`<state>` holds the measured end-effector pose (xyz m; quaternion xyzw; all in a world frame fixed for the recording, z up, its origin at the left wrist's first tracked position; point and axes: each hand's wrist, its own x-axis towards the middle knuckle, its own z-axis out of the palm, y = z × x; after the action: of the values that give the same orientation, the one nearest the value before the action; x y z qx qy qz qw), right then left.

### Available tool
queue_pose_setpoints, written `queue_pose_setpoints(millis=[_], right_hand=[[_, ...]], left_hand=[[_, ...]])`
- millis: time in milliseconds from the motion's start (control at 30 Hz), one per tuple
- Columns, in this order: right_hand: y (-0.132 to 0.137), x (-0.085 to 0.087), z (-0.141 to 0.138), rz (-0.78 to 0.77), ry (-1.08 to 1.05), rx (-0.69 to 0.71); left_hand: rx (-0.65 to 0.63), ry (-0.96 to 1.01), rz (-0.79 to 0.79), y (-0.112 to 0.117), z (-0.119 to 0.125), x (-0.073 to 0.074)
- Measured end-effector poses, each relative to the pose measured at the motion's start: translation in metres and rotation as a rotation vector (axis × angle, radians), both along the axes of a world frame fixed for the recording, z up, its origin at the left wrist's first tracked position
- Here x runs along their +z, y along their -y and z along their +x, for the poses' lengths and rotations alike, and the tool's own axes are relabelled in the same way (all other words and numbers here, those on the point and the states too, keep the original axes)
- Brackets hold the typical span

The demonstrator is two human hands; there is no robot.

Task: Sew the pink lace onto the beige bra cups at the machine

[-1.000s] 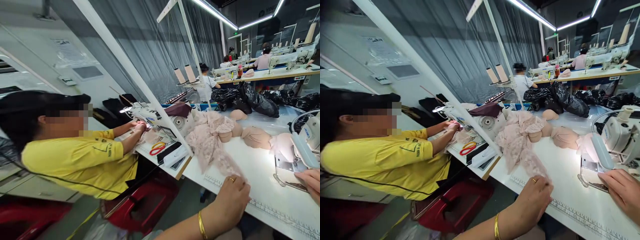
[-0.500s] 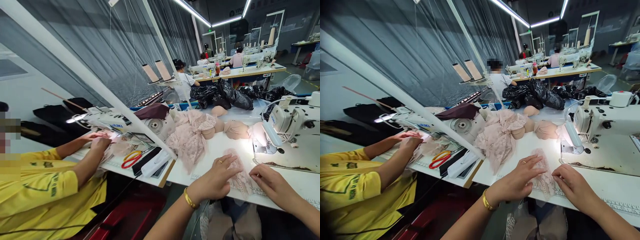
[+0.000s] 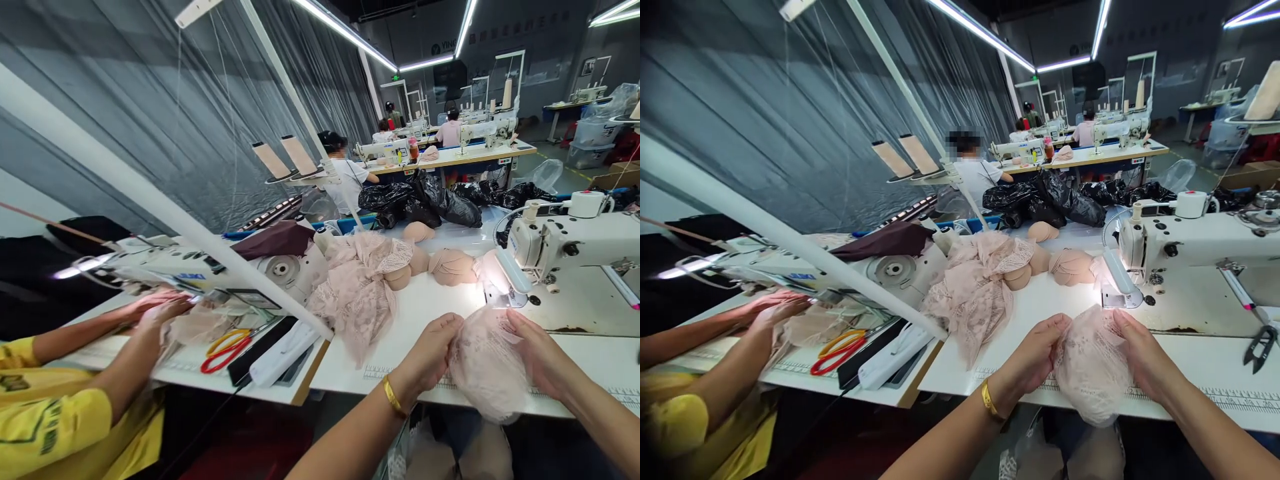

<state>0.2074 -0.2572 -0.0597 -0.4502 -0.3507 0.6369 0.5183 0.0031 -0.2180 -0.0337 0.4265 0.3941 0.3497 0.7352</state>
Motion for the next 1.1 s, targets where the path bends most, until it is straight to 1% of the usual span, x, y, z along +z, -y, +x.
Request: queue_pose_setpoints(millis=[67,100,167,233,333,433,467,500,533,600,633,667,733,767,800,867,933,1000,1100], right_hand=[[0.002,0.000,0.005,-0.025,-0.073,0.069],[0.004,-0.001,0.007,-0.018,-0.074,0.106],[0.007,-0.006,0.010,0.039,0.018,0.159],[0.010,-0.013,0.013,0.077,0.165,0.172],[0.010,-0.021,0.015,0.100,0.390,0.133],[0.007,-0.022,0.014,0.146,0.530,0.068],[0.005,-0.022,0.013,0.163,0.557,0.026],[0.002,-0.022,0.012,0.179,0.573,-0.022],[0.000,-0.022,0.011,0.190,0.572,-0.067],[-0.005,-0.023,0.009,0.184,0.529,-0.126],[-0.007,-0.024,0.008,0.168,0.502,-0.128],[-0.008,-0.024,0.007,0.148,0.481,-0.120],[-0.009,-0.026,0.004,0.119,0.469,-0.111],[-0.009,-0.026,0.003,0.118,0.469,-0.115],[-0.008,-0.026,0.002,0.126,0.464,-0.123],[-0.006,-0.025,0.000,0.155,0.447,-0.140],[-0.006,-0.025,-0.001,0.185,0.446,-0.124],[-0.008,-0.025,-0.001,0.206,0.456,-0.097],[-0.011,-0.028,-0.002,0.226,0.446,-0.072]], left_hand=[[0.029,0.042,-0.043,-0.002,0.004,-0.011],[0.028,0.038,-0.044,-0.002,0.005,-0.015],[0.034,0.008,-0.037,-0.001,0.007,-0.020],[0.077,0.022,-0.034,0.000,0.008,-0.021],[0.156,0.088,-0.035,0.005,0.009,-0.021],[0.208,0.054,0.002,0.010,0.006,-0.025],[0.201,0.018,0.025,0.010,0.003,-0.026],[0.158,-0.034,0.056,0.009,0.000,-0.026],[0.081,-0.105,0.102,0.005,-0.005,-0.025],[-0.069,-0.309,0.270,-0.010,-0.015,-0.018],[-0.096,-0.448,0.399,-0.021,-0.020,-0.012],[-0.075,-0.593,0.543,-0.036,-0.024,-0.006],[0.062,-0.854,0.805,-0.071,-0.028,0.007],[0.104,-0.918,0.869,-0.089,-0.028,0.012],[0.116,-0.952,0.903,-0.107,-0.028,0.016],[0.081,-0.993,0.937,-0.138,-0.024,0.019],[0.024,-1.027,0.953,-0.159,-0.019,0.018],[-0.017,-1.051,0.961,-0.170,-0.016,0.015],[-0.049,-1.046,0.963,-0.178,-0.017,0.011]])
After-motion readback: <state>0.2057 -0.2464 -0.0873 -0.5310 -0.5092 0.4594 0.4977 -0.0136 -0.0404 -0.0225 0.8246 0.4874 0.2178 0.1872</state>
